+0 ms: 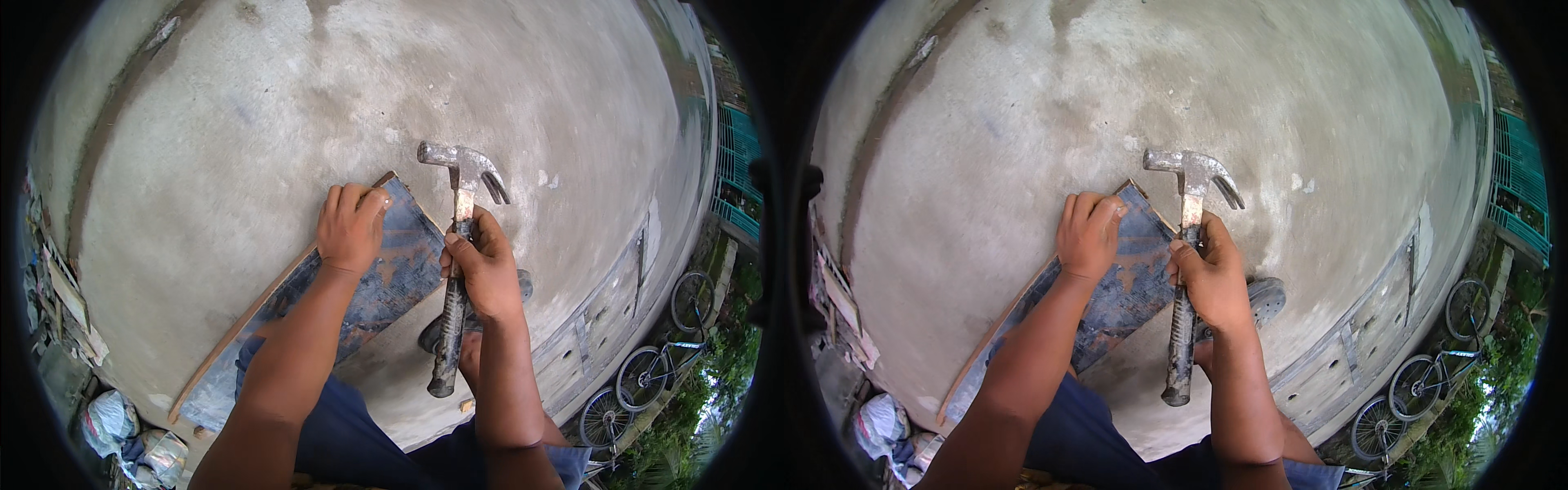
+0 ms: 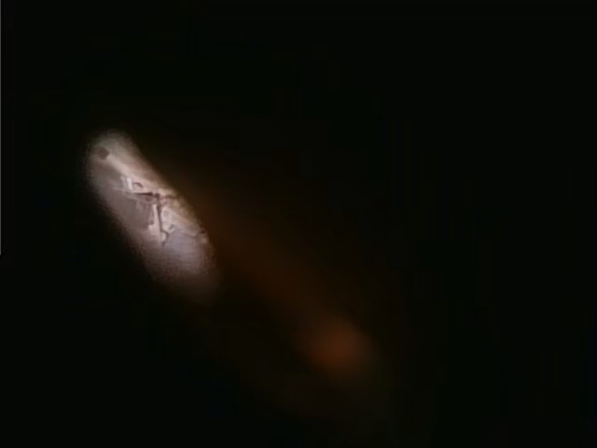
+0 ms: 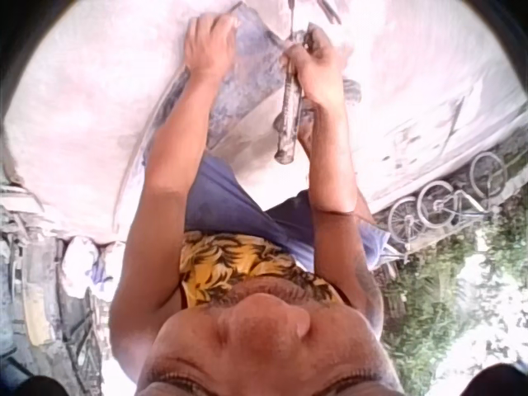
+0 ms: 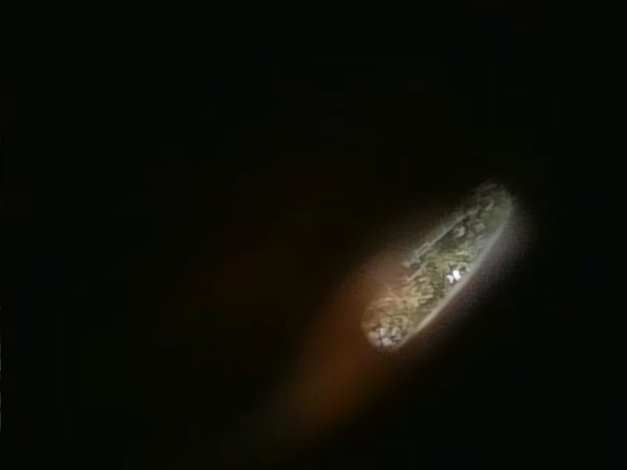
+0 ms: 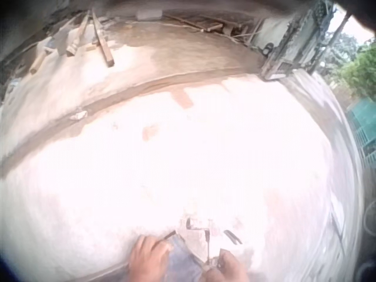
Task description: The person aligns thin wooden strips on a large blue board, then uses a hammer to drive nails into the wood to secure the strips. The person repeatedly positions the strips and hammers nails along the edges.
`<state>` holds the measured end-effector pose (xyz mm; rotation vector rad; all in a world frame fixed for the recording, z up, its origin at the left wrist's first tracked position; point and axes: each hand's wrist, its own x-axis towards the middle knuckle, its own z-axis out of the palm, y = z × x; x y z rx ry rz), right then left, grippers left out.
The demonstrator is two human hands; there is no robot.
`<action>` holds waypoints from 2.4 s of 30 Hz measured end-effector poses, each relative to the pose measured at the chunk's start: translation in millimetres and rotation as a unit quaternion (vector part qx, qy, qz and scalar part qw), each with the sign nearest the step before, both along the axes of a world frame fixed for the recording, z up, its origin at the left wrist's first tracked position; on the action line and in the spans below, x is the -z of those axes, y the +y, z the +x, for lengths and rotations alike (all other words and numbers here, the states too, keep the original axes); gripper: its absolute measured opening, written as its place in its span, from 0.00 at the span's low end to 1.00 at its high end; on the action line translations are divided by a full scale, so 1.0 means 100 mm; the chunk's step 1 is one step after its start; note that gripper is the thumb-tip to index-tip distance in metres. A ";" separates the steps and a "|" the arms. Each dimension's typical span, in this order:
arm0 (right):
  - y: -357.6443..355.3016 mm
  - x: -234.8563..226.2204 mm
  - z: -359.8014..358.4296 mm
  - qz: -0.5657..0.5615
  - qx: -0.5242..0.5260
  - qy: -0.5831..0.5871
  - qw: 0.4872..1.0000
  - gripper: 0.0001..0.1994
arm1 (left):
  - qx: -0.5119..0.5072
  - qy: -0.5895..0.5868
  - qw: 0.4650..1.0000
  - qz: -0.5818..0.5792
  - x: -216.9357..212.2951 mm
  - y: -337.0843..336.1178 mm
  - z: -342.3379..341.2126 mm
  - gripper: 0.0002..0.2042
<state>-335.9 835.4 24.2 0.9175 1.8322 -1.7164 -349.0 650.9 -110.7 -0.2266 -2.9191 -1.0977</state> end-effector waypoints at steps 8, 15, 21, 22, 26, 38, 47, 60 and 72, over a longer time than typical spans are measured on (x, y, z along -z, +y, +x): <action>-0.40 -0.01 0.58 -0.123 0.150 0.055 0.979 0.28 | -0.003 0.004 1.000 -0.002 0.01 0.02 0.00 0.08; -0.56 -0.25 0.72 0.102 -0.015 0.189 0.977 0.28 | -0.015 -0.003 1.000 0.015 0.03 -0.03 0.01 0.07; -0.65 0.03 0.84 0.327 -0.174 0.190 0.909 0.21 | -0.015 0.016 0.999 0.027 0.05 0.01 0.00 0.07; -0.64 0.13 0.83 0.368 -0.199 0.196 0.887 0.21 | -0.014 0.015 1.000 0.023 0.05 0.01 0.00 0.07; -0.70 -0.01 0.76 0.321 -0.216 0.181 0.904 0.22 | -0.013 0.000 1.000 -0.005 0.05 -0.04 0.03 0.08; -0.58 -0.21 0.62 0.146 -0.059 0.065 0.985 0.22 | -0.012 -0.037 0.998 0.046 -0.04 -0.02 -0.02 0.08; -0.59 -0.01 1.17 0.090 0.025 0.129 0.987 0.12 | 0.002 -0.084 0.996 -0.029 0.00 -0.17 0.11 0.06; -0.63 0.18 1.12 0.399 -0.217 0.078 0.888 0.07 | -0.005 -0.081 0.997 -0.020 0.01 -0.18 0.09 0.06; -0.54 0.35 1.26 0.408 -0.177 0.244 0.862 0.05 | -0.008 -0.069 0.998 -0.004 0.01 -0.16 0.09 0.06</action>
